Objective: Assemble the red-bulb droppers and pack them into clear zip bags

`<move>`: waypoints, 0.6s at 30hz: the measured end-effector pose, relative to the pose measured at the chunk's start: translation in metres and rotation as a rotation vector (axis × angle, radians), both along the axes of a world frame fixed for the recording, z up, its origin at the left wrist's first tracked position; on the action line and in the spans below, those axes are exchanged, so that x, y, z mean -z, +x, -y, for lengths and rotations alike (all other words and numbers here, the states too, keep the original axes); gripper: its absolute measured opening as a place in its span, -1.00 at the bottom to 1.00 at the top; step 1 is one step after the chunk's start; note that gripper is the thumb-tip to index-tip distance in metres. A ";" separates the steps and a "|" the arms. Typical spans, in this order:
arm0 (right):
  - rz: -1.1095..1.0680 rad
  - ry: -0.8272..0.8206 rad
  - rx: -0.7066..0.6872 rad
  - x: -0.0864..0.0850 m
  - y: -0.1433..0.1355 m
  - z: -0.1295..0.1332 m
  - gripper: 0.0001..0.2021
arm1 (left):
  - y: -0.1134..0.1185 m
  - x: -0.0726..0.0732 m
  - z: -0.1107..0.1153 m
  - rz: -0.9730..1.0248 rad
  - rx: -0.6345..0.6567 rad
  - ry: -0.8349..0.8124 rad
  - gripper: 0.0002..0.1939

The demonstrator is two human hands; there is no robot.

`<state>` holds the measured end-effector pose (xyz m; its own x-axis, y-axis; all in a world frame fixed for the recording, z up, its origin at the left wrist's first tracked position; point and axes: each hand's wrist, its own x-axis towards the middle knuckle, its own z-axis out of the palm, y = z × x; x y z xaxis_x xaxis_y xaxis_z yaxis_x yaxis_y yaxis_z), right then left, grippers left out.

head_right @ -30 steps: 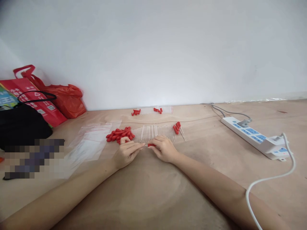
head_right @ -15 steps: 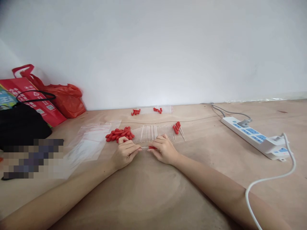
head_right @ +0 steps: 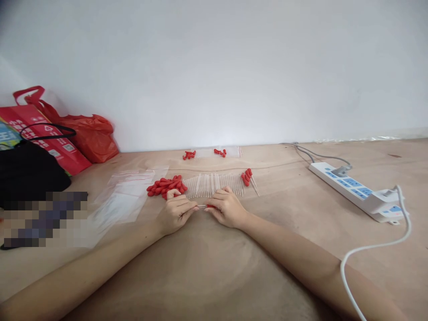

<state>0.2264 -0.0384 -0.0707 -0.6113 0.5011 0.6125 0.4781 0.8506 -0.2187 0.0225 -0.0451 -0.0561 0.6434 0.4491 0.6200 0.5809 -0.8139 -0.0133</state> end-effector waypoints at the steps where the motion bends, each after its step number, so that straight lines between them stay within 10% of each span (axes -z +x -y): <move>1: 0.001 -0.003 -0.004 0.000 0.000 0.000 -0.82 | 0.000 0.000 0.000 -0.006 -0.003 -0.004 -0.78; 10: -0.039 -0.068 0.010 -0.002 0.006 -0.005 -0.81 | -0.001 0.000 -0.001 0.031 -0.010 -0.039 -0.77; 18: -0.643 -0.730 -0.068 0.001 -0.010 -0.002 -0.75 | 0.001 -0.003 0.000 0.139 -0.021 -0.084 -0.75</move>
<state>0.2165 -0.0368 -0.0714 -0.3107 0.8656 0.3926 0.0382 0.4241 -0.9048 0.0237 -0.0451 -0.0531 0.5438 0.5152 0.6625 0.5892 -0.7965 0.1358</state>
